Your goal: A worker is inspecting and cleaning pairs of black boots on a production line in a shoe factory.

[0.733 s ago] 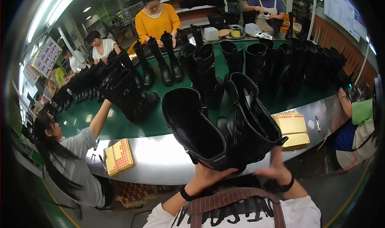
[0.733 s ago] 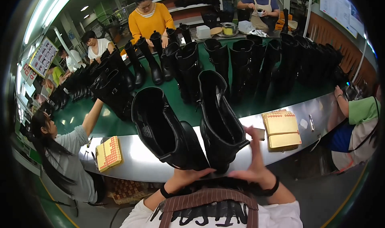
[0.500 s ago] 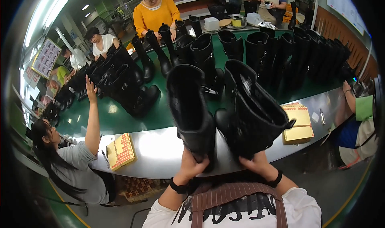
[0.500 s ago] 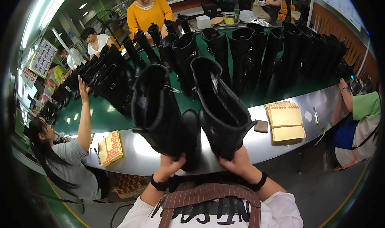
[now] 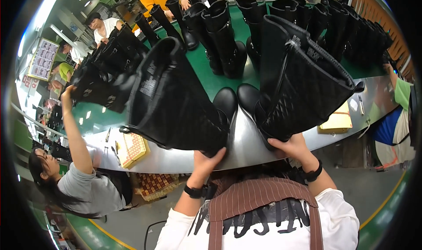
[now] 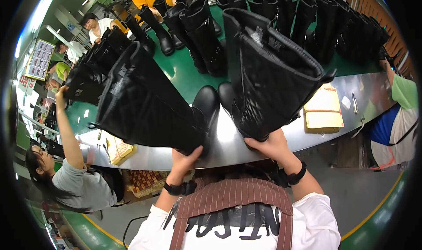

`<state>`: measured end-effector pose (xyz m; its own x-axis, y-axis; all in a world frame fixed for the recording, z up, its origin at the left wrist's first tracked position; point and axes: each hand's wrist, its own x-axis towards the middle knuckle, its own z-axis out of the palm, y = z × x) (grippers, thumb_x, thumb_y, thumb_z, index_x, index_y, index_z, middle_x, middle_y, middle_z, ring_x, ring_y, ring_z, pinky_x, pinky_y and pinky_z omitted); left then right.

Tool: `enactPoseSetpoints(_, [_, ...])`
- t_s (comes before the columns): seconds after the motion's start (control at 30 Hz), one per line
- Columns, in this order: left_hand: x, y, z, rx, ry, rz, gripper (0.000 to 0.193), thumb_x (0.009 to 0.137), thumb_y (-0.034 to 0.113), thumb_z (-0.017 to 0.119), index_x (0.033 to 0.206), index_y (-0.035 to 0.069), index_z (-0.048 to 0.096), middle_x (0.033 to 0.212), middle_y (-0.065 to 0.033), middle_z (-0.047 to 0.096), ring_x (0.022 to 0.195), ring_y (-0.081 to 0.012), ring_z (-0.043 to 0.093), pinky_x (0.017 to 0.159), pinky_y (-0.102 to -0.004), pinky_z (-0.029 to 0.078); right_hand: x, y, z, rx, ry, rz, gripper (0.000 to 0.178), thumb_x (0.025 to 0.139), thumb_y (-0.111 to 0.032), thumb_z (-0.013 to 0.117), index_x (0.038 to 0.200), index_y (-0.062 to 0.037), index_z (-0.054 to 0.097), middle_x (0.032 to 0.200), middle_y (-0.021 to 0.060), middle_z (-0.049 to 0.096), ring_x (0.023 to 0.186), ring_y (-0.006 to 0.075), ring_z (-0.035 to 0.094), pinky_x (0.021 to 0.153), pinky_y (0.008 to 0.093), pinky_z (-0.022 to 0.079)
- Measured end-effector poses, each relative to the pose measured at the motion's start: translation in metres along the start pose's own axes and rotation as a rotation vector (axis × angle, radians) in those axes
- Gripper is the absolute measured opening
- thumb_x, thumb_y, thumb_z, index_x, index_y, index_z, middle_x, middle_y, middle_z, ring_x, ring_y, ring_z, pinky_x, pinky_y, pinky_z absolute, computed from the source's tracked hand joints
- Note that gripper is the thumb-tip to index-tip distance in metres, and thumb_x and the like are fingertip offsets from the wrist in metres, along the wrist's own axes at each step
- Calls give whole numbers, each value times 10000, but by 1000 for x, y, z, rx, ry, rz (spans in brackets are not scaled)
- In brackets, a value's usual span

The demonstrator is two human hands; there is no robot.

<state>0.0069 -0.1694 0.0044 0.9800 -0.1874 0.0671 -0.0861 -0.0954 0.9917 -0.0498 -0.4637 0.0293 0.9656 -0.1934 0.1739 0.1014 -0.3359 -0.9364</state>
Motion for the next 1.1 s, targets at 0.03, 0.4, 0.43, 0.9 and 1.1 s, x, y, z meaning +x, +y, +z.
enactPoseSetpoints(0.03, [6, 1, -5, -24, -31, 15, 514, 750, 71, 822, 1201, -32, 596, 1135, -99, 668, 1034, -180, 627, 937, -314, 481, 1, 1, -1, -12, -42, 42, 721, 695, -277, 864, 1278, 20, 561, 1251, 189, 613, 1157, 319, 585, 997, 380, 442])
enactPoseSetpoints(0.4, [12, 30, -9, -610, -110, -233, 471, 851, -18, 699, 1298, 16, 554, 1241, -74, 615, 1134, -191, 595, 1009, -338, 473, -2, -5, 3, 877, -142, 398, 435, 846, -90, 688, 1257, 14, 588, 1225, 106, 641, 1101, 228, 622, 976, 359, 481])
enactPoseSetpoints(0.43, [14, 32, -6, -687, -177, -285, 459, 868, -8, 679, 1307, 17, 547, 1257, -81, 607, 1148, -199, 591, 1016, -352, 473, -2, -6, 7, 967, -113, 490, 409, 867, -61, 652, 1263, 17, 584, 1214, 104, 652, 1081, 228, 638, 962, 358, 496])
enactPoseSetpoints(0.9, [11, 32, 14, -956, -287, -282, 524, 871, 279, 690, 1303, 14, 558, 1305, -100, 611, 1223, -257, 562, 1076, -425, 402, 2, -5, 21, 1109, -380, 252, 465, 928, -280, 545, 1245, 55, 599, 1245, 156, 637, 1143, 273, 604, 1016, 406, 443])
enactPoseSetpoints(1.1, [6, 25, 17, -951, -218, -290, 560, 858, 301, 706, 1312, 13, 547, 1297, -109, 614, 1208, -274, 573, 1058, -443, 418, 1, -4, 26, 1108, -370, 253, 479, 929, -286, 545, 1267, 49, 587, 1267, 156, 626, 1167, 274, 589, 1032, 410, 429])
